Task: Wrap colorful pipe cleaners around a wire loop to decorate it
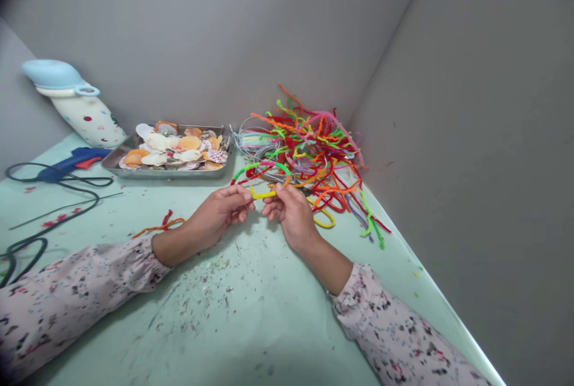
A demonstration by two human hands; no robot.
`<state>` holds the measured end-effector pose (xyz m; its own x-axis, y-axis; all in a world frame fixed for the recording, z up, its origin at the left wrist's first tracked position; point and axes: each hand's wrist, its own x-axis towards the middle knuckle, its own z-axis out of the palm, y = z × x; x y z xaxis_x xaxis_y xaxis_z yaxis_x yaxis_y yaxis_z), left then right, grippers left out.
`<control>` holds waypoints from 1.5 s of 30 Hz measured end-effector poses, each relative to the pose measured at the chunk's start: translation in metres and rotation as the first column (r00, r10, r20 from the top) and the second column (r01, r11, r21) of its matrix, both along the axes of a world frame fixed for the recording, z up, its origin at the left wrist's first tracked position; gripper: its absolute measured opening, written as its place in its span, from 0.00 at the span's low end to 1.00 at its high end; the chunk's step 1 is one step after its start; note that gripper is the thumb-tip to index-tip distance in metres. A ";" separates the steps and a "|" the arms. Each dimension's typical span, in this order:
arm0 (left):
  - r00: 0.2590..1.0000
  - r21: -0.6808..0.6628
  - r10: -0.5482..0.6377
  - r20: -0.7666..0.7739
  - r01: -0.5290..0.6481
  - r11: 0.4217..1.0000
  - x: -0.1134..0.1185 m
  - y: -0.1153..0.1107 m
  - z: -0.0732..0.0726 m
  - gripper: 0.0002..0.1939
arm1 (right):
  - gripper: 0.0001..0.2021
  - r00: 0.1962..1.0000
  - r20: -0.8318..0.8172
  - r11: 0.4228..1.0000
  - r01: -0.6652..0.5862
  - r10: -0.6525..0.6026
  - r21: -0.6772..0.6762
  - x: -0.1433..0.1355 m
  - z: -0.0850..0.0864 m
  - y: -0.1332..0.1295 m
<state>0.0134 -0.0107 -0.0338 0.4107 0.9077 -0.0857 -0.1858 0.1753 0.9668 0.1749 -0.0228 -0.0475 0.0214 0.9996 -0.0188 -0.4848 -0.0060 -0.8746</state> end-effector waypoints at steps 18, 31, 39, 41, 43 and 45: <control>0.996 0.091 0.047 -0.081 -0.040 0.995 0.003 -0.005 0.003 0.05 | 0.09 0.999 -0.034 1.000 -0.020 0.019 -0.015 0.004 -0.002 0.004; 0.987 0.180 0.066 -0.146 -0.039 0.983 0.004 -0.005 0.003 0.05 | 0.10 0.999 -0.032 0.999 -0.010 0.009 -0.037 0.002 0.000 0.003; 0.984 0.228 0.075 -0.162 -0.037 0.973 0.005 -0.008 0.002 0.02 | 0.11 0.999 -0.044 0.999 -0.007 0.005 -0.052 0.001 0.001 0.002; 0.986 0.206 0.072 -0.154 -0.039 0.978 0.006 -0.009 0.004 0.02 | 0.10 0.999 -0.047 0.998 -0.002 0.000 -0.059 0.001 0.002 0.002; 0.988 0.180 0.075 -0.137 -0.049 0.982 0.007 -0.010 0.006 0.03 | 0.10 0.999 -0.049 0.998 0.005 -0.008 -0.067 0.001 0.002 0.003; 0.989 0.157 0.083 -0.125 -0.063 0.986 0.007 -0.010 0.007 0.05 | 0.10 0.999 -0.047 0.997 0.008 -0.011 -0.071 0.001 0.002 0.003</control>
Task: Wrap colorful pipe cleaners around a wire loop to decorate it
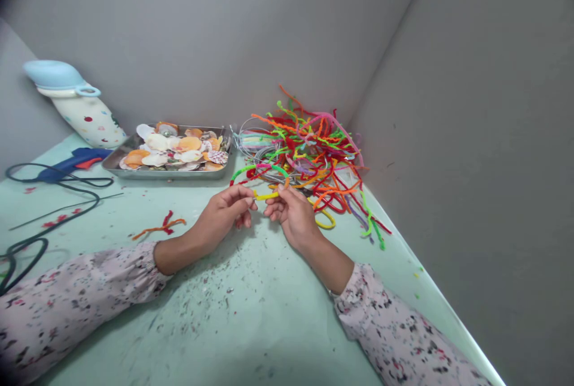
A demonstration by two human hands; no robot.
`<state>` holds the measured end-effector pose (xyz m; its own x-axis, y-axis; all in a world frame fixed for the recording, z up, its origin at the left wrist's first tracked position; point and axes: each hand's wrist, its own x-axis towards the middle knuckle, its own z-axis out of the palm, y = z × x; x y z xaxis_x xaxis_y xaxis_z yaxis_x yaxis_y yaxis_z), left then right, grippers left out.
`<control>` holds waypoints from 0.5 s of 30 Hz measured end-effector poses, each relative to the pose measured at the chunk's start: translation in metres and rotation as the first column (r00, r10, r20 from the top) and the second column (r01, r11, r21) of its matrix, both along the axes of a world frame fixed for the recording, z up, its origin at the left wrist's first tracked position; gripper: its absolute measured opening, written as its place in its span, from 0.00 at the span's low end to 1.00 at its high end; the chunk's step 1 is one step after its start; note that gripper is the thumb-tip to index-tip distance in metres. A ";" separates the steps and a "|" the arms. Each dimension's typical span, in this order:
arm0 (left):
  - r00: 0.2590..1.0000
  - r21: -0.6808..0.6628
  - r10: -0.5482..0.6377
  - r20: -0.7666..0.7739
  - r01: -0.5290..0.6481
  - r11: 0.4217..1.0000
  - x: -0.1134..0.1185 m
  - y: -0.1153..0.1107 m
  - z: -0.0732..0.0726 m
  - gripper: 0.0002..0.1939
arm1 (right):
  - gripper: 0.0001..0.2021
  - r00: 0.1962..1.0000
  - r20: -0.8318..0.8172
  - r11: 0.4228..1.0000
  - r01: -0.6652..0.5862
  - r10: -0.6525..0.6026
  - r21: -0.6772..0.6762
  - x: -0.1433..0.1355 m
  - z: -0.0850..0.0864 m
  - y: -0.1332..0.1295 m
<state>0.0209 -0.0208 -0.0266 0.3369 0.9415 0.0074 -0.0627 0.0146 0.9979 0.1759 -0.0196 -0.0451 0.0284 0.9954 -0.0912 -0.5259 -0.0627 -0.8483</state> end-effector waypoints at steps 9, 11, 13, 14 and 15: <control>0.999 -0.012 0.034 0.012 -0.034 0.999 0.001 0.001 0.001 0.05 | 0.10 1.000 -0.005 1.000 -0.015 0.015 -0.002 0.000 0.001 -0.001; 1.000 0.016 0.025 0.011 -0.026 1.000 0.000 0.001 0.000 0.04 | 0.10 1.000 -0.001 1.000 -0.015 0.015 -0.010 0.000 0.001 -0.001; 1.000 0.044 0.015 0.003 -0.016 0.999 -0.001 0.002 -0.001 0.04 | 0.10 1.000 0.001 1.000 -0.010 0.010 -0.013 0.000 0.002 -0.001; 1.000 0.055 0.012 -0.006 -0.012 0.998 -0.001 0.002 -0.001 0.03 | 0.10 1.000 0.001 1.000 -0.009 0.009 -0.010 -0.001 0.002 -0.001; 1.000 0.064 0.011 -0.018 -0.010 0.998 -0.002 0.001 -0.001 0.03 | 0.10 1.000 0.001 1.000 -0.009 0.009 -0.006 -0.001 0.001 -0.001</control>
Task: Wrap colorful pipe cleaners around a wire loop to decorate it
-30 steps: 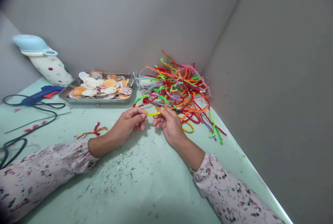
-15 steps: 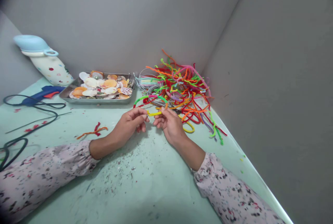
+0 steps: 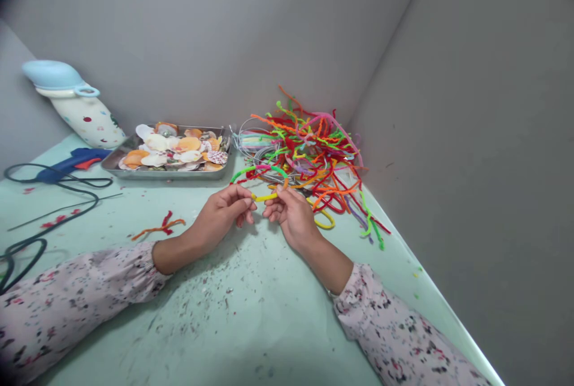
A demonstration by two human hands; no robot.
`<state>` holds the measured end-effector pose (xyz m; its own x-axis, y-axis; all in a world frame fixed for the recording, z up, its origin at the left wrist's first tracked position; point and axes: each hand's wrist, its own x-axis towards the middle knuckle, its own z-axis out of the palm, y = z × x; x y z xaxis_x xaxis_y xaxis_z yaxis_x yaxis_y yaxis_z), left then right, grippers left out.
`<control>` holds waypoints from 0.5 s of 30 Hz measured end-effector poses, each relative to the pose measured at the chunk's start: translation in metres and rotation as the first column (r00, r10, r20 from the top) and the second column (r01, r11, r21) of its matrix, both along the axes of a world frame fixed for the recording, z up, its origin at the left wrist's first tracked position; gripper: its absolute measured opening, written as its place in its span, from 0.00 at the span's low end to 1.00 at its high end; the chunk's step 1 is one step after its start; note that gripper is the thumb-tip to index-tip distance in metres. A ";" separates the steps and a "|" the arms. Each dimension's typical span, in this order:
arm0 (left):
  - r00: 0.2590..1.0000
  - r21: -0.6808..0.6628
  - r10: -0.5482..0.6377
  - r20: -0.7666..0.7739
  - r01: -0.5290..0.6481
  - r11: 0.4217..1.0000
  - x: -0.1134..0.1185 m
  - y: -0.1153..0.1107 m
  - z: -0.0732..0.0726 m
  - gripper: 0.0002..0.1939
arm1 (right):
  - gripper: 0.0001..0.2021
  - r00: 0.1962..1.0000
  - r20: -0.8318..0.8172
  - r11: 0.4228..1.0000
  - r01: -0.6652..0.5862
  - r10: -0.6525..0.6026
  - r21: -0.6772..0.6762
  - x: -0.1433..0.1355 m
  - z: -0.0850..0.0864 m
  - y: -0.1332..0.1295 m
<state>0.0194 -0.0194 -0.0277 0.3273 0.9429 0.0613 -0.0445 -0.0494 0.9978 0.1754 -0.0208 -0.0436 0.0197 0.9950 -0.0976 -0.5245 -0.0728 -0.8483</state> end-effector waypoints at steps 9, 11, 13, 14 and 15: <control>0.997 0.089 0.039 -0.065 -0.033 0.995 0.001 -0.004 0.000 0.05 | 0.10 1.000 -0.001 1.000 0.003 -0.003 -0.005 0.001 -0.001 0.002; 0.996 0.092 0.051 -0.069 -0.045 0.995 0.002 -0.005 -0.001 0.07 | 0.10 1.000 -0.002 1.000 0.002 -0.002 -0.003 0.001 -0.002 0.003; 0.995 0.092 0.063 -0.084 -0.055 0.994 0.001 -0.005 -0.001 0.07 | 0.10 1.000 -0.003 1.000 -0.003 0.003 0.000 0.002 -0.002 0.003; 0.993 0.098 0.067 -0.093 -0.058 0.993 0.001 -0.005 0.000 0.07 | 0.10 1.000 -0.002 1.000 -0.005 0.005 0.000 0.002 -0.003 0.003; 0.992 0.108 0.072 -0.104 -0.060 0.992 0.001 -0.005 0.000 0.06 | 0.10 1.000 -0.001 1.000 -0.006 0.006 0.000 0.002 -0.003 0.003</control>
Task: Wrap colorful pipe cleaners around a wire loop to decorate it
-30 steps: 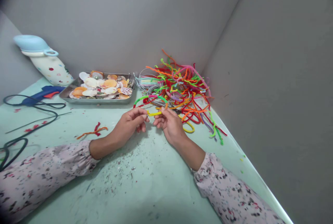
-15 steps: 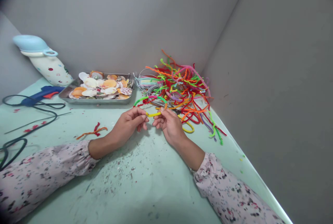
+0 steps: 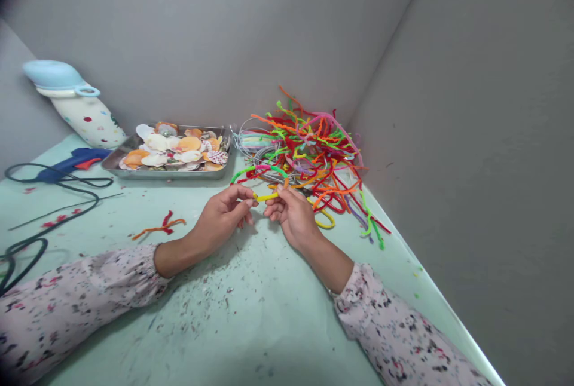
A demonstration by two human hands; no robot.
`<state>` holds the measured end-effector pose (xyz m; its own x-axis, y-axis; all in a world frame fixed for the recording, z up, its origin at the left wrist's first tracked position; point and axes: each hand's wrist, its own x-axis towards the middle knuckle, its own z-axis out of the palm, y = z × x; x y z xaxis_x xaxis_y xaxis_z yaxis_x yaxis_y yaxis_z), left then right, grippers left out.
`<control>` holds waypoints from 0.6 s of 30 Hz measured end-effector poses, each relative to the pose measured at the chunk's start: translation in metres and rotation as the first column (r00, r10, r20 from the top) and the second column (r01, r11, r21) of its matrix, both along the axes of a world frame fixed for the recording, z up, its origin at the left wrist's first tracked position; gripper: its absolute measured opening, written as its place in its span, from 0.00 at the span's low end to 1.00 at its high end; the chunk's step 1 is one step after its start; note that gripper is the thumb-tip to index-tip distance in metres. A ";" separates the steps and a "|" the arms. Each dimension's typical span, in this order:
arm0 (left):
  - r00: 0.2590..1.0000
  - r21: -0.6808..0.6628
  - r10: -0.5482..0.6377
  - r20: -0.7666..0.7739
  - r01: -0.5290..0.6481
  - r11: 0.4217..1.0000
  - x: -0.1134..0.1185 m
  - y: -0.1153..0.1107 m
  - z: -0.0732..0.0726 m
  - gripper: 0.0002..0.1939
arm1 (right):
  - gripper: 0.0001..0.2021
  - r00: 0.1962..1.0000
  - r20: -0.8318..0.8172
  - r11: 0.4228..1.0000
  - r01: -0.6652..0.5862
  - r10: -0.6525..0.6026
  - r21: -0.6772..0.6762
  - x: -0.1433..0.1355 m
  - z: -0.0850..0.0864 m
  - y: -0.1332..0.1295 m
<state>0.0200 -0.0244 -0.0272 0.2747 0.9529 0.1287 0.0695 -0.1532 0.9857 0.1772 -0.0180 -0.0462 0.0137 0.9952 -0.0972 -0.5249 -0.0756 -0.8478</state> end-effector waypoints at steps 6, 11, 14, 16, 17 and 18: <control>0.996 0.074 0.017 -0.090 -0.011 0.997 -0.002 0.000 0.001 0.04 | 0.10 1.000 0.011 1.000 0.003 -0.003 0.004 -0.001 0.001 -0.001; 0.984 0.151 0.029 -0.177 -0.002 0.989 -0.003 -0.002 0.001 0.05 | 0.12 1.000 0.016 1.000 0.005 -0.005 0.003 -0.001 0.001 -0.002; 0.970 0.232 0.045 -0.237 0.012 0.973 -0.005 -0.002 0.001 0.07 | 0.12 1.000 0.016 1.000 0.004 -0.004 0.005 -0.001 0.002 -0.002; 0.958 0.286 0.062 -0.279 0.021 0.958 -0.005 -0.001 0.001 0.08 | 0.11 1.000 0.014 1.000 0.005 -0.005 0.005 -0.001 0.002 -0.002; 0.952 0.307 0.069 -0.298 0.027 0.951 -0.006 -0.001 0.001 0.08 | 0.11 1.000 0.014 1.000 0.005 -0.005 0.004 -0.001 0.002 -0.003; 0.947 0.320 0.073 -0.311 0.032 0.947 -0.006 -0.001 0.002 0.08 | 0.11 1.000 0.016 1.000 0.003 -0.003 0.004 -0.001 0.002 -0.003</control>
<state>0.0143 -0.0259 -0.0257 0.3320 0.8818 0.3349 0.3746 -0.4491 0.8112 0.1764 -0.0206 -0.0445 0.0187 0.9955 -0.0930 -0.5113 -0.0704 -0.8565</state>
